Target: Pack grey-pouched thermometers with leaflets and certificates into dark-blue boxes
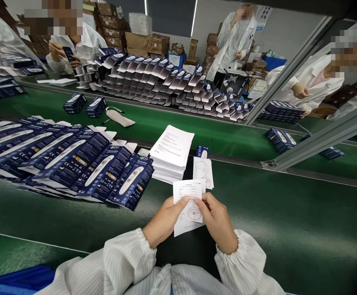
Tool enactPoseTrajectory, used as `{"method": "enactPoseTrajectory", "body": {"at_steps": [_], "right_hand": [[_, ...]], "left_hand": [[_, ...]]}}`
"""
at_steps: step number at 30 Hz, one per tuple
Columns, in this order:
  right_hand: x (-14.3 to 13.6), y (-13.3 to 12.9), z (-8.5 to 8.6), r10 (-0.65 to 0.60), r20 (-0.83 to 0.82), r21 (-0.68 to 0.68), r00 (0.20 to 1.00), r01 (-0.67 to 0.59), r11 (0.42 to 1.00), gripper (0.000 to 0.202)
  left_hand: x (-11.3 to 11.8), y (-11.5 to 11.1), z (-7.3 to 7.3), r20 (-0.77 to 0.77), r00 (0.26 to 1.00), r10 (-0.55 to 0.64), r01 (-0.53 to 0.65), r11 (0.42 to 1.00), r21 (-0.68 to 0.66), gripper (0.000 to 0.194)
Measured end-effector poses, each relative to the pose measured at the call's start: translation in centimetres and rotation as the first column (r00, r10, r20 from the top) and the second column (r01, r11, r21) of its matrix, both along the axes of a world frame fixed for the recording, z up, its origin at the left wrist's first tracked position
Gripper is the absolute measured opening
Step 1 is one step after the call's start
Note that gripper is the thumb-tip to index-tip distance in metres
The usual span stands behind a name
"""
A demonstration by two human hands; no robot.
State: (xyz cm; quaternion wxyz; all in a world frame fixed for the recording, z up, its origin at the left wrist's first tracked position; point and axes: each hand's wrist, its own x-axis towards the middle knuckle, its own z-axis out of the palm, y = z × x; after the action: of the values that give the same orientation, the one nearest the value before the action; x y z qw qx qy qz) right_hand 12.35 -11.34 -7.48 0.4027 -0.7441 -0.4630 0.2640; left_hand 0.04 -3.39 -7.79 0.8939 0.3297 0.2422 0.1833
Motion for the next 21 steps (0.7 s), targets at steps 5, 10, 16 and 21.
{"method": "enactPoseTrajectory", "body": {"at_steps": [5,10,16,21], "right_hand": [[0.02,-0.01,-0.05,0.006,0.051,0.020,0.999,-0.007,1.000,0.028],[-0.03,0.02,-0.48,-0.018,0.045,0.008,0.999,0.018,1.000,0.027],[-0.14,0.01,-0.77,-0.035,0.000,0.016,0.999,0.035,0.999,0.027],[-0.08,-0.01,-0.74,-0.033,-0.012,0.013,0.999,0.033,0.999,0.027]], "left_hand": [[0.07,0.04,0.22,-0.013,1.000,0.004,-0.004,1.000,-0.024,0.036],[0.18,-0.06,-0.25,-0.038,0.999,0.024,-0.024,1.000,-0.009,0.036],[0.25,-0.01,0.16,-0.037,0.999,0.033,-0.034,0.999,-0.022,0.037],[0.17,-0.01,0.42,-0.051,0.999,0.016,-0.017,1.000,-0.015,0.039]]}}
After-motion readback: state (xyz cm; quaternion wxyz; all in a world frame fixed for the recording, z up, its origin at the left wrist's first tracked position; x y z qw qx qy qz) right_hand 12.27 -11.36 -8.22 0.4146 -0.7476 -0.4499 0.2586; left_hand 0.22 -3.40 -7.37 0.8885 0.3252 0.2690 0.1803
